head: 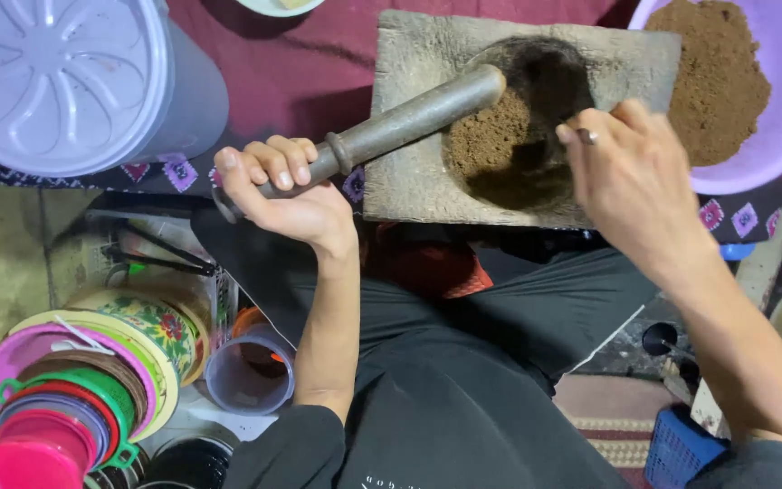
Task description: Scraping and collecting fine brown powder from a stone mortar and pestle using a metal spoon.
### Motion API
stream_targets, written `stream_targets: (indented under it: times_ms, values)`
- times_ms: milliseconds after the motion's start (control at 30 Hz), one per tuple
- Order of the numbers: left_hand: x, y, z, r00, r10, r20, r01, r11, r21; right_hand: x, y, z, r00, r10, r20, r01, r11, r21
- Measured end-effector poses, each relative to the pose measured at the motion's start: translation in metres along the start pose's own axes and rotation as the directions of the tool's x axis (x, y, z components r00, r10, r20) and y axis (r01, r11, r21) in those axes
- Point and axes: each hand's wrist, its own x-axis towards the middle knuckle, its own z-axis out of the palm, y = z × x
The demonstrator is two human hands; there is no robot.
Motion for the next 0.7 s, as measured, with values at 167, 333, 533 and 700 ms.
stream_targets:
  times_ms: [167, 333, 533, 700]
  values:
    - [0.0, 0.0, -0.001, 0.999, -0.009, 0.05, 0.01, 1.0, -0.014, -0.005, 0.026, 0.006, 0.991, 0.007, -0.132, 0.007, 0.995, 0.102]
    - [-0.001, 0.001, 0.001, 1.0, -0.008, 0.016, 0.008, 1.0, -0.004, -0.009, 0.023, 0.012, 0.969, -0.066, -0.239, 0.142, 0.938, 0.316]
    - [-0.001, 0.002, 0.003, 0.999, -0.004, 0.036, 0.004, 1.0, 0.002, 0.006, 0.032, 0.022, 0.788, -0.006, -0.616, 0.203, 0.947, 0.25]
    - [0.004, 0.003, 0.001, 0.999, -0.035, -0.001, 0.035, 0.999, 0.005, 0.007, 0.016, 0.018, 0.969, -0.097, -0.228, 0.138, 0.976, 0.17]
